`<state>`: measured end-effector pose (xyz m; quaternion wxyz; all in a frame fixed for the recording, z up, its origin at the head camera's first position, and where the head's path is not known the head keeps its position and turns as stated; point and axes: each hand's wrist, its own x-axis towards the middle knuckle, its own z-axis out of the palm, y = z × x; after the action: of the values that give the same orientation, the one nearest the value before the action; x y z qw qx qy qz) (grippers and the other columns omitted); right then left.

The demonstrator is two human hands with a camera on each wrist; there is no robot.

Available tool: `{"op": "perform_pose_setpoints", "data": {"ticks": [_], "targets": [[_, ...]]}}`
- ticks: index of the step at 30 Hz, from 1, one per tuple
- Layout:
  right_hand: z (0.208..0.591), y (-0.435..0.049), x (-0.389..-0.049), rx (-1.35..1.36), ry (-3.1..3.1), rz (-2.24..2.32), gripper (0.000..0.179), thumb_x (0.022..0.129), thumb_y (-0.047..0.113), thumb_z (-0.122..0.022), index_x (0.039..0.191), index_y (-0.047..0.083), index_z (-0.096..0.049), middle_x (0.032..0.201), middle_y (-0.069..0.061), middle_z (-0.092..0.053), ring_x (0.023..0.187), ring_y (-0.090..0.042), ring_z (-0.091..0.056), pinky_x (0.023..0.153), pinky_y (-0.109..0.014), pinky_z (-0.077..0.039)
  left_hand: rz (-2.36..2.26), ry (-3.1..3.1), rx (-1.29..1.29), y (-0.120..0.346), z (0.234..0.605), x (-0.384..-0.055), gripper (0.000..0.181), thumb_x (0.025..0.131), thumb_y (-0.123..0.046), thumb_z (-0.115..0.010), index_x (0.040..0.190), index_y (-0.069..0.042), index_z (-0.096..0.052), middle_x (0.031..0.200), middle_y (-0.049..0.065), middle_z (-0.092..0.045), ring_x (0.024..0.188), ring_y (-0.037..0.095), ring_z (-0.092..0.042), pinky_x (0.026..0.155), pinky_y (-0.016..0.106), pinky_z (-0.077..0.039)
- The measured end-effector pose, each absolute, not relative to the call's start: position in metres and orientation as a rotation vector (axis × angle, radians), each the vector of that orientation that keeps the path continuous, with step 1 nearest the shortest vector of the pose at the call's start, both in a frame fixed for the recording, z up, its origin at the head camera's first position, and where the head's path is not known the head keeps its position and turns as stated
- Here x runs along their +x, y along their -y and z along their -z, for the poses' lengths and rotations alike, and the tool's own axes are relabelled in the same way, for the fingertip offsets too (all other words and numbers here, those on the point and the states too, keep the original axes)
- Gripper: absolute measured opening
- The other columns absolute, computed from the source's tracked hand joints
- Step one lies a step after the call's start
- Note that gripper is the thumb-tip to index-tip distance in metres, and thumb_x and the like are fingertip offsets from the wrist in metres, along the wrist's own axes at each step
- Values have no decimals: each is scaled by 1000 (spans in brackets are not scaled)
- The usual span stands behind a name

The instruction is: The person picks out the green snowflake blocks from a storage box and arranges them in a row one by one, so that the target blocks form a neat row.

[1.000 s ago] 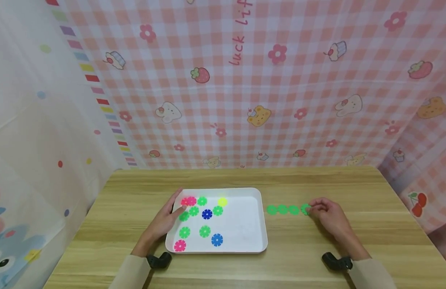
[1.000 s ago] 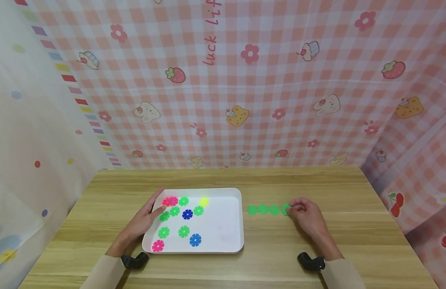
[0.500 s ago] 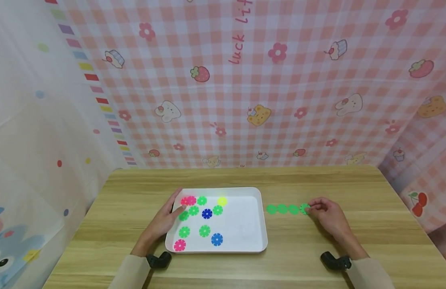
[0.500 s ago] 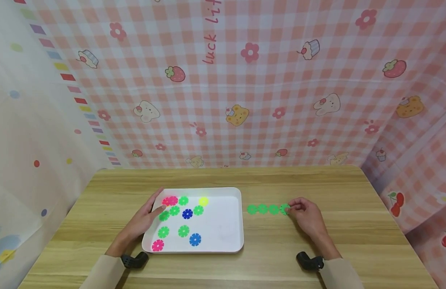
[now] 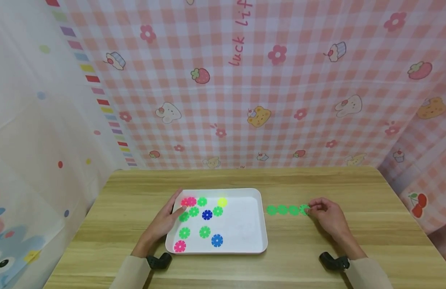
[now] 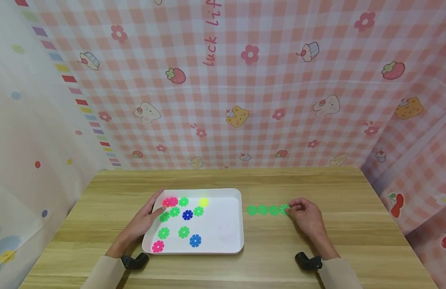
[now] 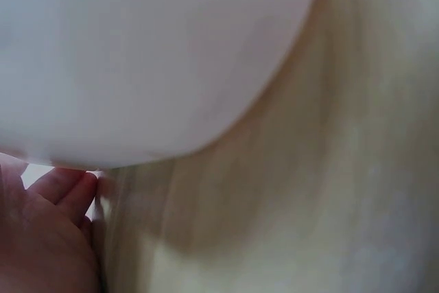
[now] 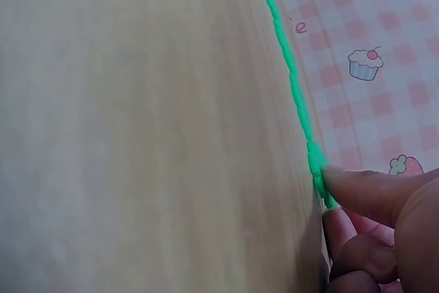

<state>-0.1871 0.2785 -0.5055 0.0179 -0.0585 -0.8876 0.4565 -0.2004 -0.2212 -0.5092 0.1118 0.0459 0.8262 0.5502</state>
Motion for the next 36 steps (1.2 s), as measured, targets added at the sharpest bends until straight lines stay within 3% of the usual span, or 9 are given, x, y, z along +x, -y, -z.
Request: {"op": "perform_pose_setpoints", "data": {"ticks": [11,22,31,36], "targets": [[507,-276,-187,-185,2767,-1386,16,92,13,-68,102,2,-68,86,-6,-65,77,-12,-54,66,-22,-43,-1621,-2429,128,222,509,-198,62,106,-26,-46,160,-28,-15,167,1,-7,153,25,-3,122,54,-3],[499,-277,-188,-171,2771,-1427,17,94,14,-66,105,1,-68,98,-10,-68,85,-13,-56,71,-20,-46,-1625,-2425,122,221,509,-196,63,106,-27,-47,160,-30,-15,167,0,-9,153,25,-5,123,53,-5],[475,-256,-198,-33,2760,-1441,27,97,28,-64,107,4,-68,102,-9,-65,88,-14,-59,69,-22,-49,-1596,-2454,122,221,508,-198,62,105,-30,-48,159,-32,-17,167,0,-11,153,26,-7,122,54,-6],[459,-232,-208,51,2731,-1493,23,98,24,-64,105,4,-68,101,-8,-66,91,-14,-58,75,-20,-50,-1598,-2451,123,222,508,-200,63,105,-29,-48,159,-32,-16,167,0,-11,153,25,-8,122,53,-7]]}}
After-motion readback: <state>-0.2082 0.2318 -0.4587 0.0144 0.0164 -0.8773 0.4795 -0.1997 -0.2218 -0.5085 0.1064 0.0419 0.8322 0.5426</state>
